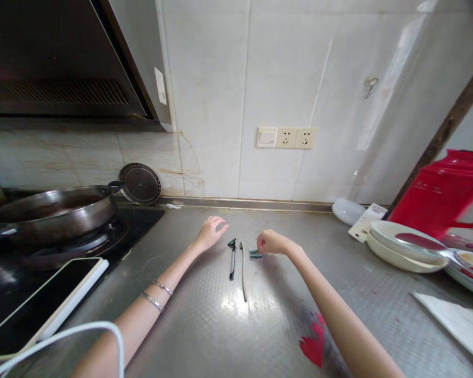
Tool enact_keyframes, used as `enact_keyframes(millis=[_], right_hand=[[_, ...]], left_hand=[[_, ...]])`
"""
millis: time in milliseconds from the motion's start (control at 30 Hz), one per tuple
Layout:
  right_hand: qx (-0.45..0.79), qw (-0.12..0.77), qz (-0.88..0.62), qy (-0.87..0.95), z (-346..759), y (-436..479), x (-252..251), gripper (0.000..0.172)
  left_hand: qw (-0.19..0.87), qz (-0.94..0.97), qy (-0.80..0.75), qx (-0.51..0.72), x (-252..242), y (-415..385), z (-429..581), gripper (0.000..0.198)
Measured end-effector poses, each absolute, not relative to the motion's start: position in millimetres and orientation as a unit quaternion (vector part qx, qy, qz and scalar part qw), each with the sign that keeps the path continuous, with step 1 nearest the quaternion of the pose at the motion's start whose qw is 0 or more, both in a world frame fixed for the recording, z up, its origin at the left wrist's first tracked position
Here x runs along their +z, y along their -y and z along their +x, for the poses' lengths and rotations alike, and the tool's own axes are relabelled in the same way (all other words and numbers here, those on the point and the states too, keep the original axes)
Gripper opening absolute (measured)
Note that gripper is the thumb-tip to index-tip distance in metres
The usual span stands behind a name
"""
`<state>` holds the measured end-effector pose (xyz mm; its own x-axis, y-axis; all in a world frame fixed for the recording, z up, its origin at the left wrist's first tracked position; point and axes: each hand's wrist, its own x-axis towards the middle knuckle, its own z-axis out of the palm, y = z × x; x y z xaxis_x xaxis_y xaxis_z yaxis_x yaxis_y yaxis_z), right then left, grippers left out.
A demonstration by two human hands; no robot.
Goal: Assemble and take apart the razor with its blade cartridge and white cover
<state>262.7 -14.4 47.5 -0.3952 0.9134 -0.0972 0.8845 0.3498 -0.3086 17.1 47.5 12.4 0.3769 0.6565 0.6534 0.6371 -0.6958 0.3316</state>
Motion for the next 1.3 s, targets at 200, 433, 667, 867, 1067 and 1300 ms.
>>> enact_keyframes(millis=[200,433,667,867,1067,1300], right_hand=[[0.169,0.061,-0.54,0.822,267,11,45,0.022],[0.163,0.084,-0.539,0.822,271,8,48,0.02],[0.167,0.079,-0.527,0.829,266,11,45,0.021],[0.168,0.075,-0.516,0.836,261,10,40,0.02],[0.171,0.07,-0.514,0.837,261,8,36,0.019],[0.165,0.072,-0.513,0.839,260,8,36,0.019]], left_hand=[[0.011,0.83,-0.386,0.402,13,-46,17,0.024],[0.018,0.832,-0.384,0.401,15,-45,17,0.021],[0.022,0.835,-0.378,0.4,13,-46,17,0.019],[0.025,0.836,-0.378,0.397,12,-47,17,0.02],[0.033,0.836,-0.373,0.401,11,-48,17,0.019],[0.037,0.839,-0.373,0.395,10,-48,17,0.019]])
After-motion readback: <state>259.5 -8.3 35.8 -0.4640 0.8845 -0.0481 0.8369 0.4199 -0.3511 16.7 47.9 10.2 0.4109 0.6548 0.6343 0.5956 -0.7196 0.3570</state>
